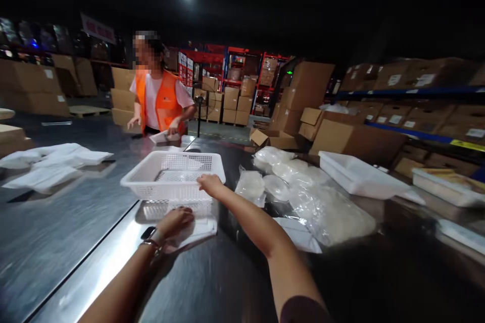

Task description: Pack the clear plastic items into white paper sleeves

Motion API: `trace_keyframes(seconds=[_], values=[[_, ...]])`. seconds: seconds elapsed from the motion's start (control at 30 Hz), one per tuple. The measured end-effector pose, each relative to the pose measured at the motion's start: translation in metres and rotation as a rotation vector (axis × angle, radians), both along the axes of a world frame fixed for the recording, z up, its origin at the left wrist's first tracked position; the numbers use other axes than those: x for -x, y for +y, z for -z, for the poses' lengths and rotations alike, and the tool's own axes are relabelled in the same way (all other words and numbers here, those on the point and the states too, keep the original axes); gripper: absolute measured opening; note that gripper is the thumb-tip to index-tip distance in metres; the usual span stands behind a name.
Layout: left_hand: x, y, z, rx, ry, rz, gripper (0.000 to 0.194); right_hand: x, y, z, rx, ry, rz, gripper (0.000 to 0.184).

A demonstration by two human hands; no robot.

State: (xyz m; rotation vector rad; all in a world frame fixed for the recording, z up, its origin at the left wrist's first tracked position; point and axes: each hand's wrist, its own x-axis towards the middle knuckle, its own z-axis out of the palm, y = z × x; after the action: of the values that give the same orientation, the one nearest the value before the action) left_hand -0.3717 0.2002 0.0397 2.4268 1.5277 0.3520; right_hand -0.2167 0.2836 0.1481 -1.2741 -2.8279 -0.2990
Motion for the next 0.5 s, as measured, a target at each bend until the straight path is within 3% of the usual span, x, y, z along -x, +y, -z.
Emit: trace_keyframes(seconds=[0.13, 0.27, 0.37, 0.43, 0.5], values=[[-0.001, -0.004, -0.003, -0.023, 0.027, 0.018, 0.020, -0.041, -0.033, -0.004, -0.012, 0.029, -0.011, 0.044], [-0.002, -0.007, -0.006, -0.031, 0.037, -0.013, 0.022, -0.120, -0.085, 0.002, -0.013, 0.167, 0.033, 0.031], [-0.003, -0.003, -0.006, -0.010, 0.041, -0.027, 0.017, -0.157, -0.117, 0.034, 0.076, 0.224, 0.059, 0.024], [-0.003, 0.000, -0.004, 0.004, 0.034, -0.040, 0.018, -0.152, -0.128, 0.065, 0.154, 0.239, 0.010, 0.022], [-0.001, 0.003, 0.000, 0.010, 0.013, -0.050, 0.020, -0.125, -0.131, 0.096, 0.175, 0.251, -0.065, 0.028]])
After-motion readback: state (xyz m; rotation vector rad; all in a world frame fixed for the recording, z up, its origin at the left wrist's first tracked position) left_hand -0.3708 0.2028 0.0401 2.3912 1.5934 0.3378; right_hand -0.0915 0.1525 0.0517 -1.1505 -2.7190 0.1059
